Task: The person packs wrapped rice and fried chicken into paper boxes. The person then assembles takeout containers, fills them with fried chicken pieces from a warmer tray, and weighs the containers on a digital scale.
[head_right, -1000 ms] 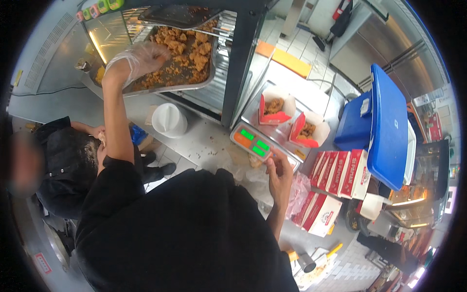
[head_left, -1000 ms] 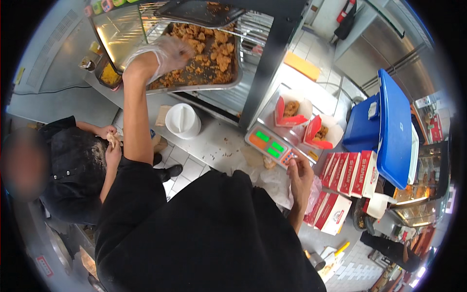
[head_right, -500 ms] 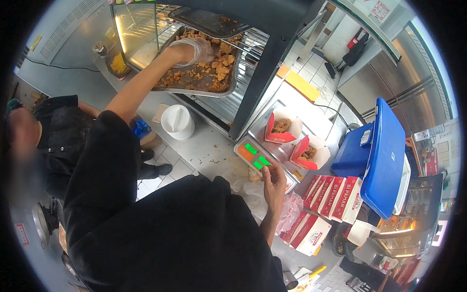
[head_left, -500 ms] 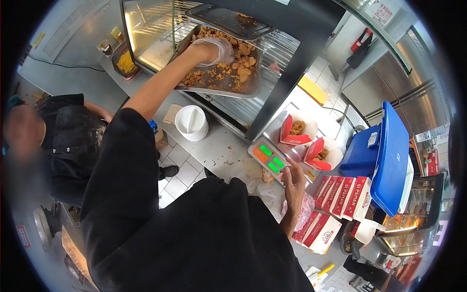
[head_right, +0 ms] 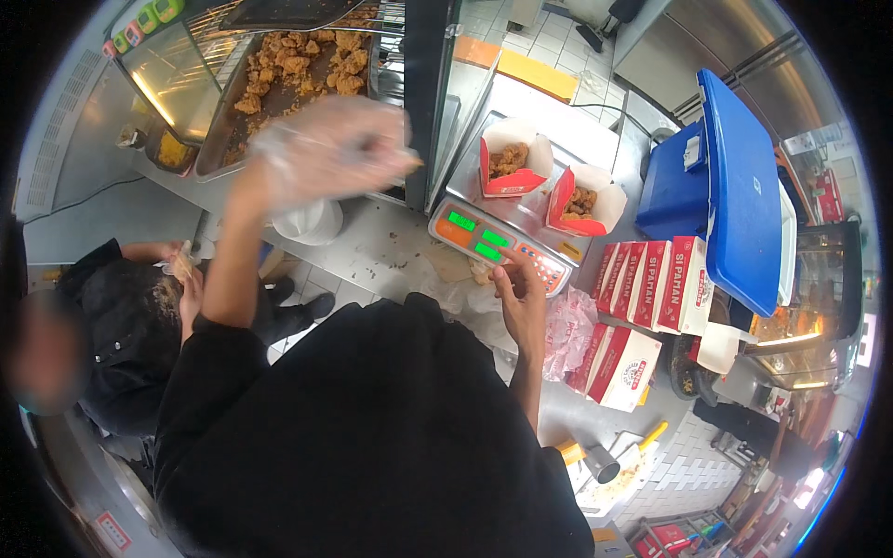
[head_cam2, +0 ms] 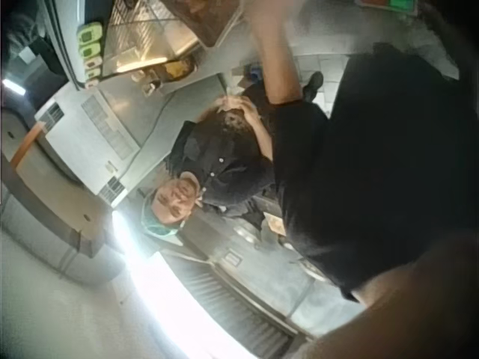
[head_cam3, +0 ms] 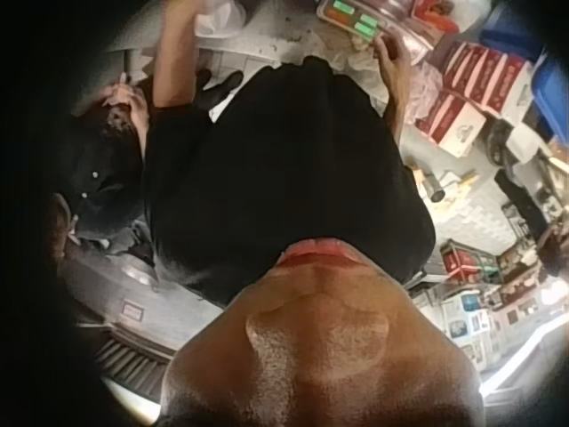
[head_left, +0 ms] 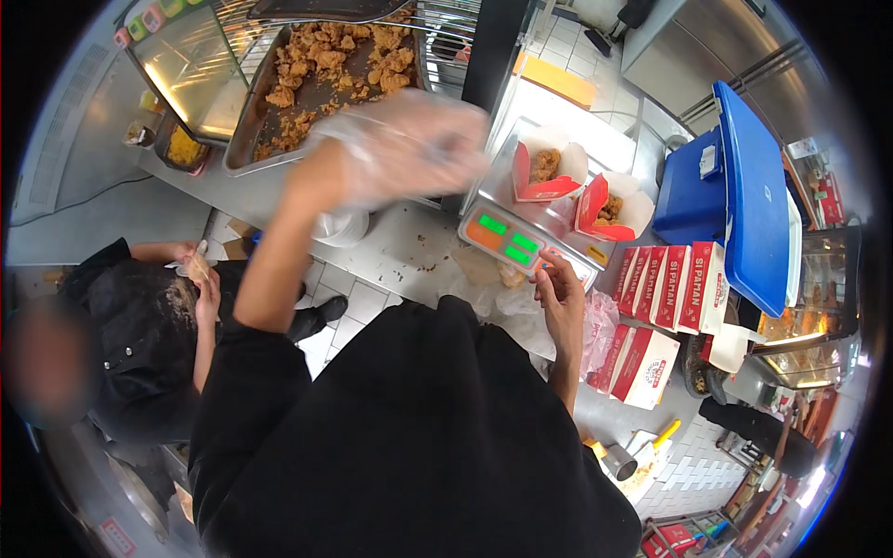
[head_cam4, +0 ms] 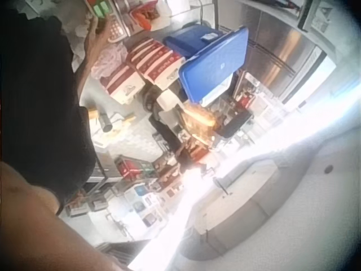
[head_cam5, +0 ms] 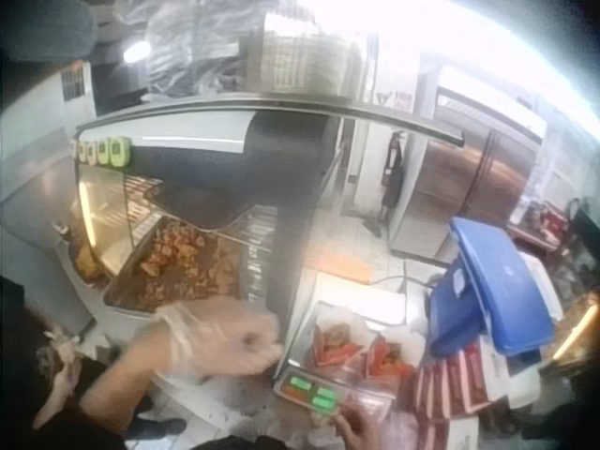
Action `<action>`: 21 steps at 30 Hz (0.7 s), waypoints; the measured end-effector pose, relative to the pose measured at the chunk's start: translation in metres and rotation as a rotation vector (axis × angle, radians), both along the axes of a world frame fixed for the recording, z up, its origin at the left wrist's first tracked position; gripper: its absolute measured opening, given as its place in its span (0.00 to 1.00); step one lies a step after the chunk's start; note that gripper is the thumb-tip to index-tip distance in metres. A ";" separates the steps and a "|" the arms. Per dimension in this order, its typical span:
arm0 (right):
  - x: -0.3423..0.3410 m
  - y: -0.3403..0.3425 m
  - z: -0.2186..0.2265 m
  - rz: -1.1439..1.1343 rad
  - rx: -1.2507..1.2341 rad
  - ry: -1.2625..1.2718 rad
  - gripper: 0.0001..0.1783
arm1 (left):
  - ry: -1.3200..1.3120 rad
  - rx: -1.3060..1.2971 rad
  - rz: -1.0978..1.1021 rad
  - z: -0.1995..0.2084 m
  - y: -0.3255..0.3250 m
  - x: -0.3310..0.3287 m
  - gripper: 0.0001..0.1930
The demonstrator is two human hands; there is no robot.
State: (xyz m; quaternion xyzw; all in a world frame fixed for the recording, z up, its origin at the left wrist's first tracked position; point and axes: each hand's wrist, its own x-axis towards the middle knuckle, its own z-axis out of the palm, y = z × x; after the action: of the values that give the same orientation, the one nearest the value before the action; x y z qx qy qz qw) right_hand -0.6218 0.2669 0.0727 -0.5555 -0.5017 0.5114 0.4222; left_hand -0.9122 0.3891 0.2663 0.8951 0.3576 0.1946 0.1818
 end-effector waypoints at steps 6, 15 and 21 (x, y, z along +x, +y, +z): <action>-0.014 0.013 0.013 0.129 0.052 -0.096 0.17 | 0.002 0.115 0.242 -0.041 0.024 0.069 0.15; -0.004 0.004 -0.010 0.114 0.017 -0.109 0.18 | 0.116 -0.175 0.266 0.024 -0.009 -0.062 0.16; -0.009 0.014 -0.014 0.181 -0.027 -0.148 0.18 | 0.325 -0.141 0.647 0.013 0.027 -0.137 0.12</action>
State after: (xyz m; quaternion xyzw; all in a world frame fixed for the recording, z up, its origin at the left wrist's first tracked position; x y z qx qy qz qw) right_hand -0.6308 0.2810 0.0590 -0.5497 -0.5728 0.5116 0.3286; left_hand -1.0489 0.4161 0.2794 0.7402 0.6589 0.0723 0.1128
